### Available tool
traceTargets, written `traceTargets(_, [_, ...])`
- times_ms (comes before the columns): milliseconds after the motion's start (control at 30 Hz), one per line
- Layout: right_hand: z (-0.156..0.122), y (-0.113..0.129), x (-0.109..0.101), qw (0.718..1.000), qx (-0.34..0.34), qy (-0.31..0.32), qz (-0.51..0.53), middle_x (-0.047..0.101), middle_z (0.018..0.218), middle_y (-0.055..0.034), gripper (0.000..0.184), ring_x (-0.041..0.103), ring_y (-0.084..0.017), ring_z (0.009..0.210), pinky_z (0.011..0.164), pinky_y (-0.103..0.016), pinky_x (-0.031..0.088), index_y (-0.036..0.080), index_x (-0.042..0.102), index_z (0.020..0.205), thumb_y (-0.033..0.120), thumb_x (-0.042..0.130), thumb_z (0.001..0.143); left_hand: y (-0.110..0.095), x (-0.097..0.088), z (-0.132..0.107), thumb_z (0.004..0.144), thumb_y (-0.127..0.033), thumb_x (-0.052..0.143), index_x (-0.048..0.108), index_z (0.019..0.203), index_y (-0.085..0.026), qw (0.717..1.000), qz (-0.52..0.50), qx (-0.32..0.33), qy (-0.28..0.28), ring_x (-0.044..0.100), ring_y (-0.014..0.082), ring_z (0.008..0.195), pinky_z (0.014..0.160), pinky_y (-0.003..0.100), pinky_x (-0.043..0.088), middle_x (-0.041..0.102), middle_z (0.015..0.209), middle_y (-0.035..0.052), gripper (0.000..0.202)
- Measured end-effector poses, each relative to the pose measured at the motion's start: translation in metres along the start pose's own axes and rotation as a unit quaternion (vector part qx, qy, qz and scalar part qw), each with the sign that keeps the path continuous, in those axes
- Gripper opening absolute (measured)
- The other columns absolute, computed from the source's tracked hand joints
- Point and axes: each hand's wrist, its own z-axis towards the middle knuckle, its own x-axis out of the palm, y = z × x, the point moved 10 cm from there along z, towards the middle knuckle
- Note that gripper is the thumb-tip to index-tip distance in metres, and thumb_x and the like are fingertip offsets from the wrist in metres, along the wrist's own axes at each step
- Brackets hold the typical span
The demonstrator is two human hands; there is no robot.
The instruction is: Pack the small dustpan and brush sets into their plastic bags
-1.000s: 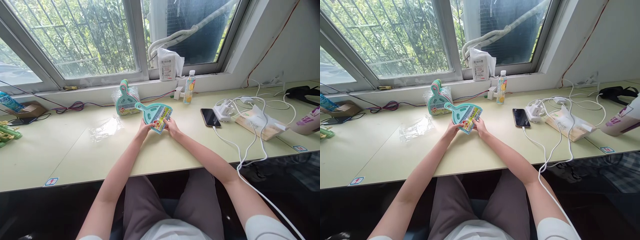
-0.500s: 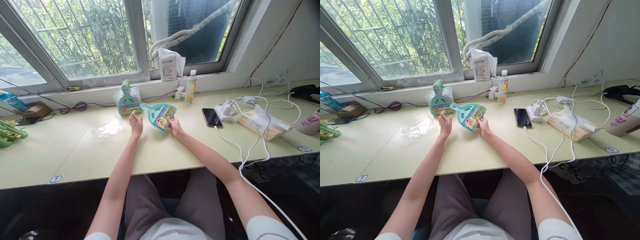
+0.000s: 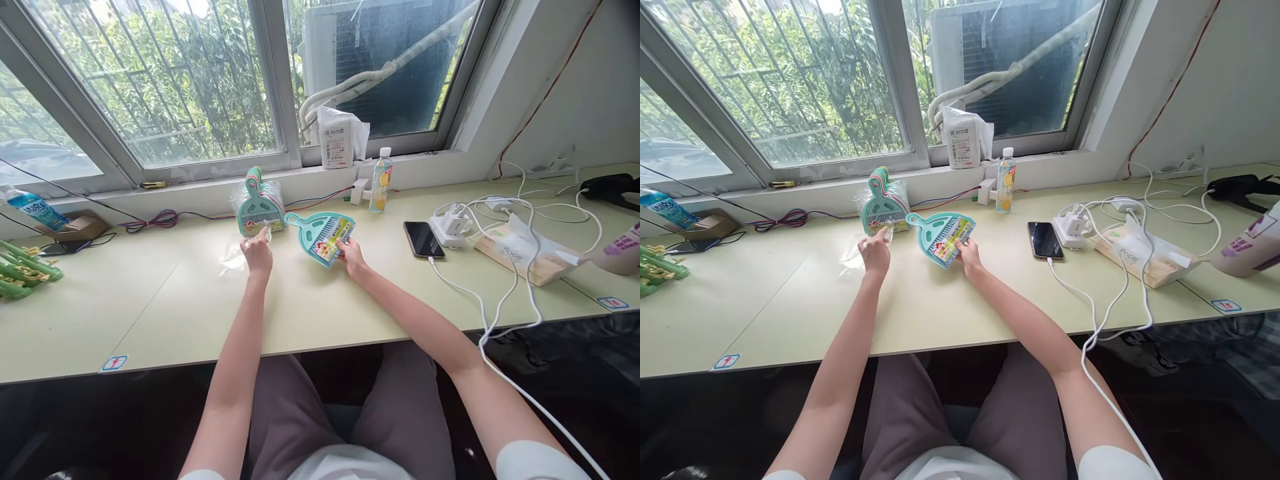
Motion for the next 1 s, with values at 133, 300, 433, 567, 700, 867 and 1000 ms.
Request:
traceTargets(133, [0.004, 0.009, -0.011, 0.999, -0.016, -0.025, 0.033, 0.072, 0.093, -0.0021, 0.006, 0.070, -0.014, 0.074, 0.073, -0.031, 0.061, 0.020, 0.057, 0.094, 0.017, 0.056, 0.088, -0.032, 0.025, -0.010, 0.082, -0.012, 0.051, 0.068, 0.109, -0.031, 0.983, 0.098, 0.121, 0.100, 0.053, 0.0237, 0.116, 0.118, 0.052, 0.011, 0.073, 0.098, 0.0009, 0.037])
traceTargets(300, [0.009, 0.015, -0.026, 0.997, -0.029, -0.055, 0.054, 0.072, 0.090, -0.0010, 0.008, 0.070, -0.014, 0.079, 0.074, -0.028, 0.061, 0.021, 0.058, 0.094, 0.016, 0.054, 0.088, -0.003, 0.050, -0.013, 0.071, -0.001, 0.046, 0.073, 0.077, -0.027, 0.933, 0.241, 0.144, 0.223, 0.052, 0.0238, 0.114, 0.115, 0.063, -0.006, 0.072, 0.087, 0.0016, 0.039])
traceTargets(433, [0.010, 0.016, -0.029, 0.997, -0.029, -0.053, 0.056, 0.072, 0.091, -0.0016, 0.010, 0.070, -0.015, 0.084, 0.077, -0.030, 0.061, 0.021, 0.058, 0.095, 0.016, 0.054, 0.088, 0.001, 0.055, -0.017, 0.066, 0.001, 0.043, 0.072, 0.069, -0.026, 0.912, 0.265, 0.173, 0.261, 0.053, 0.0212, 0.112, 0.116, 0.062, -0.005, 0.067, 0.086, 0.0045, 0.040])
traceTargets(567, [0.008, 0.019, -0.026, 0.998, -0.027, -0.039, 0.035, 0.073, 0.092, -0.0022, 0.009, 0.070, -0.015, 0.082, 0.076, -0.030, 0.061, 0.020, 0.059, 0.095, 0.016, 0.055, 0.088, -0.012, 0.053, -0.022, 0.062, 0.002, 0.045, 0.072, 0.070, -0.026, 0.893, 0.308, 0.207, 0.255, 0.048, 0.0249, 0.119, 0.111, 0.068, -0.016, 0.065, 0.093, 0.0054, 0.039])
traceTargets(700, [0.005, 0.020, -0.020, 0.999, -0.021, -0.024, 0.006, 0.073, 0.092, -0.0031, 0.010, 0.070, -0.015, 0.077, 0.074, -0.030, 0.061, 0.019, 0.060, 0.095, 0.015, 0.054, 0.089, -0.028, 0.043, -0.022, 0.068, -0.002, 0.048, 0.070, 0.081, -0.022, 0.906, 0.328, 0.212, 0.160, 0.040, 0.0305, 0.128, 0.112, 0.069, -0.013, 0.060, 0.114, 0.0089, 0.032])
traceTargets(867, [0.001, 0.013, -0.016, 0.999, 0.008, -0.026, -0.018, 0.073, 0.088, -0.0040, 0.010, 0.069, -0.015, 0.071, 0.071, -0.031, 0.061, 0.017, 0.060, 0.093, 0.013, 0.052, 0.089, -0.031, 0.075, -0.040, 0.091, -0.026, 0.043, 0.056, 0.126, -0.023, 0.917, 0.291, 0.196, 0.187, 0.033, 0.0278, 0.138, 0.118, 0.060, 0.000, 0.047, 0.139, 0.0114, 0.038])
traceTargets(1000, [0.002, 0.012, -0.020, 0.999, 0.014, -0.042, -0.018, 0.073, 0.085, -0.0041, 0.011, 0.069, -0.015, 0.070, 0.069, -0.031, 0.061, 0.017, 0.060, 0.092, 0.012, 0.051, 0.088, -0.009, 0.110, -0.058, 0.096, -0.047, 0.035, 0.051, 0.136, -0.027, 0.891, 0.265, 0.135, 0.343, 0.023, 0.0306, 0.145, 0.114, 0.055, 0.023, 0.030, 0.155, 0.0110, 0.047])
